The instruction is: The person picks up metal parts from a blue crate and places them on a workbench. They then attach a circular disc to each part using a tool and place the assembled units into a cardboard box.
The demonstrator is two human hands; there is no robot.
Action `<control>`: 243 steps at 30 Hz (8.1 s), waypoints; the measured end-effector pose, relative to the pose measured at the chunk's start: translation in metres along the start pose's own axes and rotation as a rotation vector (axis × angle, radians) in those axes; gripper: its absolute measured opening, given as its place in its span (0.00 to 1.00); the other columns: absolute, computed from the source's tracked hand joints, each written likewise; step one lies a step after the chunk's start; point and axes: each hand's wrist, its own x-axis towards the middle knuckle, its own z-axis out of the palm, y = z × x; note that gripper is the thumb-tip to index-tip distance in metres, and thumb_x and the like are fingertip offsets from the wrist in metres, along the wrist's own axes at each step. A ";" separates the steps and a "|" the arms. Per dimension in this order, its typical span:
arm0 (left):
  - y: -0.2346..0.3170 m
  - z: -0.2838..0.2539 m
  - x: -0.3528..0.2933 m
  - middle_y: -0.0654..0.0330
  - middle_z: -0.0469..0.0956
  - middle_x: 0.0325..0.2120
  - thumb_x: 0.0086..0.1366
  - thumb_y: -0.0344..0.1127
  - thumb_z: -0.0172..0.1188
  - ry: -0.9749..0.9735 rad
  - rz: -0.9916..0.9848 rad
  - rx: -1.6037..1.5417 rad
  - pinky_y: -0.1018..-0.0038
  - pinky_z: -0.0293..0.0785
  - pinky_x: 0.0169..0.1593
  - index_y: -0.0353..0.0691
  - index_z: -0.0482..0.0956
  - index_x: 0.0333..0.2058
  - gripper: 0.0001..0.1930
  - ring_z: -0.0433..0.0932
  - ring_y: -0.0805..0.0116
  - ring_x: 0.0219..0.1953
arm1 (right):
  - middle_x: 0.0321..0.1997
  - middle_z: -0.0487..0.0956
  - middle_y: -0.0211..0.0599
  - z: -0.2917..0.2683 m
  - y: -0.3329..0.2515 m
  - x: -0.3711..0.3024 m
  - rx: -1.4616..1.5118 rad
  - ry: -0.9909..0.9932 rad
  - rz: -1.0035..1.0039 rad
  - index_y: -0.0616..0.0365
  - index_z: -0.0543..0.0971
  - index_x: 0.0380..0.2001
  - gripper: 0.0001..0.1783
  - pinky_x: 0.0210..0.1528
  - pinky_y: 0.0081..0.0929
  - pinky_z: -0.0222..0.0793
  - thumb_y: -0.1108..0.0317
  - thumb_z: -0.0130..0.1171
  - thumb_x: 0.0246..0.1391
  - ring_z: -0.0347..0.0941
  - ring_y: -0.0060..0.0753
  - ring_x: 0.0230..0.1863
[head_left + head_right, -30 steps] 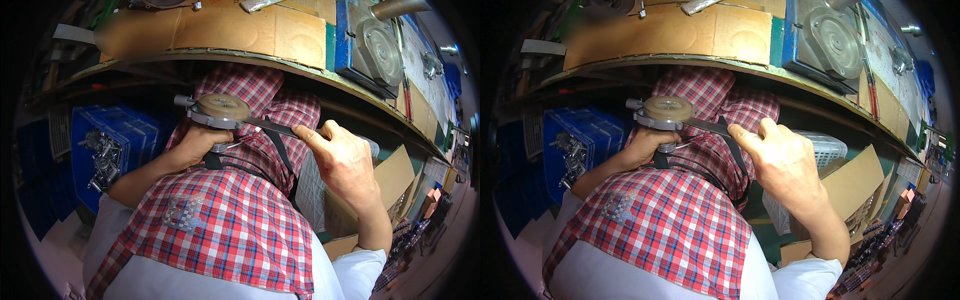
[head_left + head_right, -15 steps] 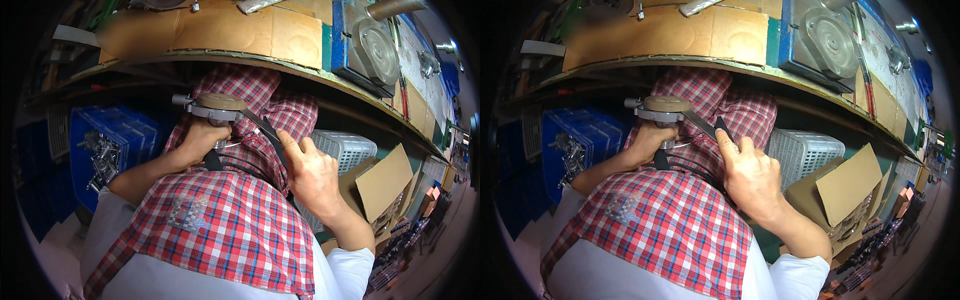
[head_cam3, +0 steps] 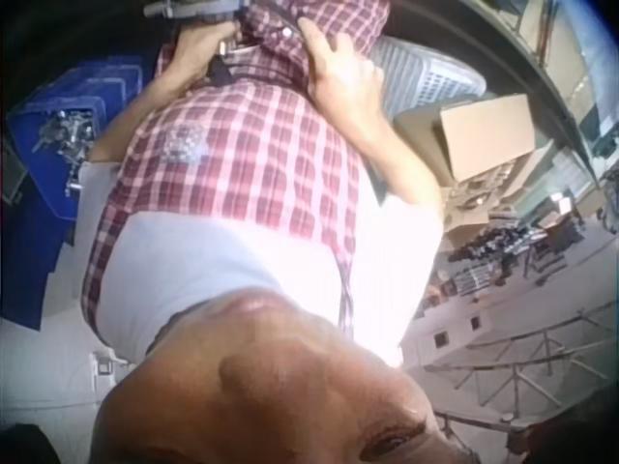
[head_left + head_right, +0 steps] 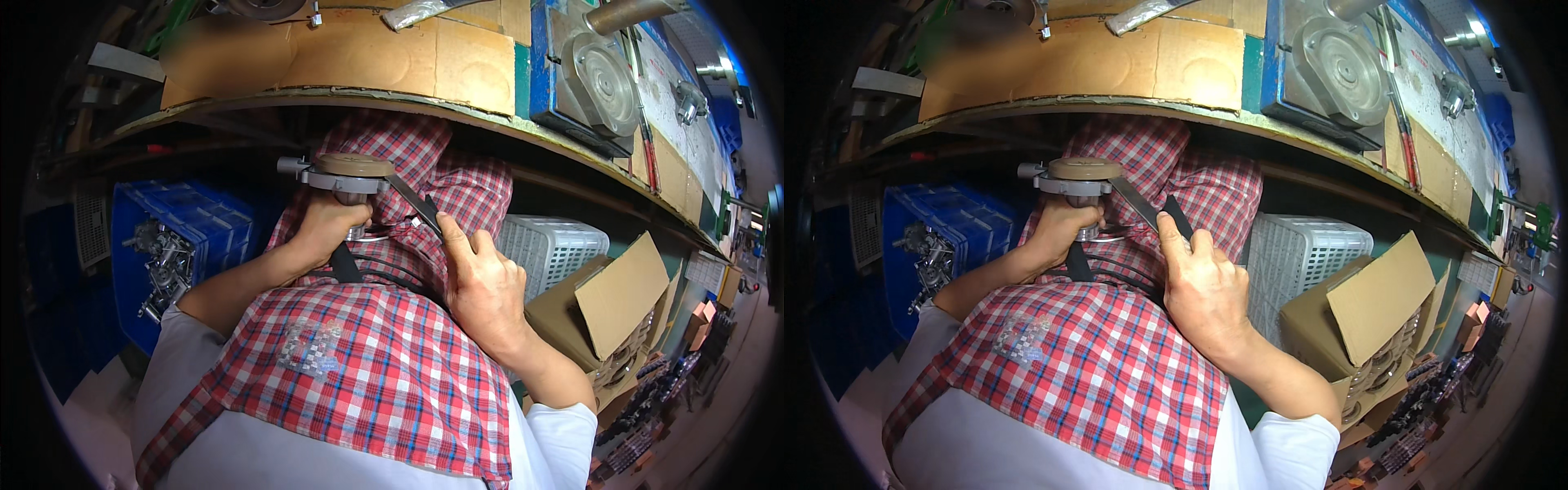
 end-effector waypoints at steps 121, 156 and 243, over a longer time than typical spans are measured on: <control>-0.002 0.060 0.005 0.58 0.80 0.38 0.60 0.21 0.65 -0.279 -0.287 -0.245 0.70 0.80 0.44 0.35 0.75 0.48 0.17 0.81 0.67 0.38 | 0.69 0.62 0.56 -0.065 0.308 0.106 -0.066 0.510 0.783 0.59 0.63 0.66 0.47 0.69 0.57 0.47 0.37 0.57 0.54 0.54 0.59 0.69; -0.015 -0.001 -0.021 0.65 0.77 0.41 0.60 0.34 0.66 -0.289 0.357 -0.321 0.76 0.73 0.46 0.39 0.76 0.48 0.18 0.72 0.76 0.43 | 0.52 0.75 0.45 0.012 -0.077 0.071 0.120 0.303 -0.581 0.57 0.72 0.56 0.32 0.60 0.45 0.58 0.64 0.69 0.46 0.69 0.49 0.54; -0.046 0.070 0.040 0.62 0.77 0.40 0.55 0.28 0.65 -0.398 -0.128 0.035 0.72 0.75 0.41 0.39 0.75 0.48 0.21 0.75 0.73 0.42 | 0.52 0.74 0.48 0.065 0.023 0.018 0.268 0.400 -0.038 0.60 0.75 0.55 0.27 0.58 0.43 0.65 0.81 0.55 0.49 0.70 0.53 0.53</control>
